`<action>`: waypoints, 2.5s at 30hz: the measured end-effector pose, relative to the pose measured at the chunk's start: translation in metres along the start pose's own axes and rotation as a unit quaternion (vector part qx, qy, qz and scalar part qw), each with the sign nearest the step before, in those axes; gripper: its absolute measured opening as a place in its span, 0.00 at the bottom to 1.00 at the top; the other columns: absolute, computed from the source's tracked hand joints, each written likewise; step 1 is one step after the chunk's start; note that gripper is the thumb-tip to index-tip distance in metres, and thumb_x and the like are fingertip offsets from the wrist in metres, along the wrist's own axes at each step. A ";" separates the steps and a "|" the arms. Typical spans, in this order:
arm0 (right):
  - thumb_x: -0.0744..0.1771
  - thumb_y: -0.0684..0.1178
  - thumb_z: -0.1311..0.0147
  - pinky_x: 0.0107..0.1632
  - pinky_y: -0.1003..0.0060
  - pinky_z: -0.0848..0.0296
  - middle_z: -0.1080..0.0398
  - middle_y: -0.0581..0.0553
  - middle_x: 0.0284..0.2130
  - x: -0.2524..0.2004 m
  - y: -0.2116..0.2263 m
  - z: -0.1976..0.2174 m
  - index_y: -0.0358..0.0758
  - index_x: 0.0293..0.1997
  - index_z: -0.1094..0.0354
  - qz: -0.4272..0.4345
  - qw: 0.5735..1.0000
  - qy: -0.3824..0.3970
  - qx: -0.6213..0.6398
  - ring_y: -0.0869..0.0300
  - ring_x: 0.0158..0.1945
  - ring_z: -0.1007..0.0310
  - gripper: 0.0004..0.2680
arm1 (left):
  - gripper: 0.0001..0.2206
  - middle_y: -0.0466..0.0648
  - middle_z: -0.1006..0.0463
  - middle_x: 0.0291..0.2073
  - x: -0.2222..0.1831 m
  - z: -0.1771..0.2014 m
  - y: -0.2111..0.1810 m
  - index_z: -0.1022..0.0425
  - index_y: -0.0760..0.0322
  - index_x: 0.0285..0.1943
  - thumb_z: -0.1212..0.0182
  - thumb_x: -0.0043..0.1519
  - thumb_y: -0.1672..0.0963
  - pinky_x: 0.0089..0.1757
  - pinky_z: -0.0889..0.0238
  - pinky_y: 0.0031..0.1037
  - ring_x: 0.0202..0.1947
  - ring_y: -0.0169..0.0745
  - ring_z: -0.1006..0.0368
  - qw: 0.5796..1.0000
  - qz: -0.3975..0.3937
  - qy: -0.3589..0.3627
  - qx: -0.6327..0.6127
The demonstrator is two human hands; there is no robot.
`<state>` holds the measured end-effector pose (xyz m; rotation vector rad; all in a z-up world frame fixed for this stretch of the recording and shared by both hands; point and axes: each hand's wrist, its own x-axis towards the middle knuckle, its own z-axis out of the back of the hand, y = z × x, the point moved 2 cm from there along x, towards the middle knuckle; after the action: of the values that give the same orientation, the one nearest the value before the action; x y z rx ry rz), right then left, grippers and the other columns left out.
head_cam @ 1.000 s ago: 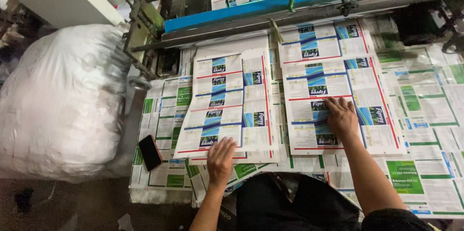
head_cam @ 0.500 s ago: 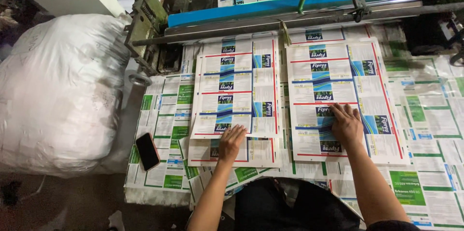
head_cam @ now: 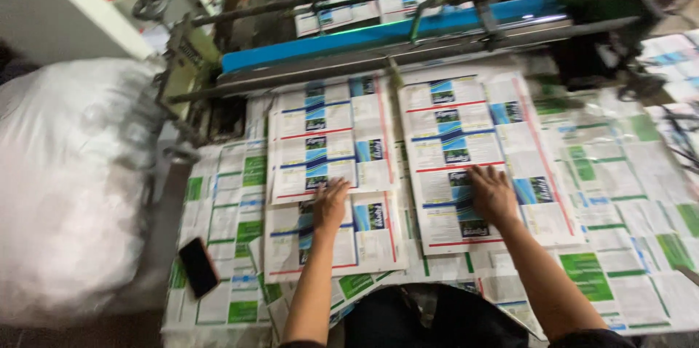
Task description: Feeding and aligning stacks of printed label sheets into an industrial printing or processing machine.
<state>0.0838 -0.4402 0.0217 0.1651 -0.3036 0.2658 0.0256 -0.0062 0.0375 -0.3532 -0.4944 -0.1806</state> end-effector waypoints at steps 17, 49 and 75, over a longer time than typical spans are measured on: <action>0.61 0.59 0.34 0.69 0.44 0.47 0.41 0.44 0.70 -0.108 0.022 0.093 0.46 0.66 0.36 0.047 0.984 0.128 0.118 0.43 0.70 0.46 0.27 | 0.31 0.56 0.47 0.76 -0.151 0.034 -0.024 0.34 0.56 0.73 0.36 0.61 0.47 0.65 0.70 0.68 0.75 0.63 0.57 0.936 0.109 0.335 -0.020; 0.66 0.41 0.55 0.68 0.41 0.38 0.31 0.54 0.63 -0.111 0.025 0.048 0.56 0.62 0.30 0.014 1.000 0.009 0.019 0.47 0.68 0.34 0.19 | 0.11 0.50 0.26 0.64 -0.157 0.054 -0.064 0.18 0.59 0.51 0.39 0.65 0.52 0.67 0.53 0.58 0.69 0.57 0.36 0.995 0.068 -0.002 -0.068; 0.65 0.44 0.53 0.76 0.38 0.54 0.41 0.45 0.71 -0.007 0.011 -0.007 0.51 0.70 0.38 -0.041 0.999 -0.023 0.028 0.41 0.76 0.49 0.22 | 0.13 0.49 0.24 0.62 -0.153 0.056 -0.064 0.16 0.57 0.49 0.41 0.64 0.50 0.66 0.54 0.53 0.68 0.51 0.35 0.993 0.101 0.022 -0.052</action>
<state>0.0766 -0.4299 0.0142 0.2377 -0.3337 0.1893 -0.1473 -0.0314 0.0261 -0.4979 -0.4033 -0.0179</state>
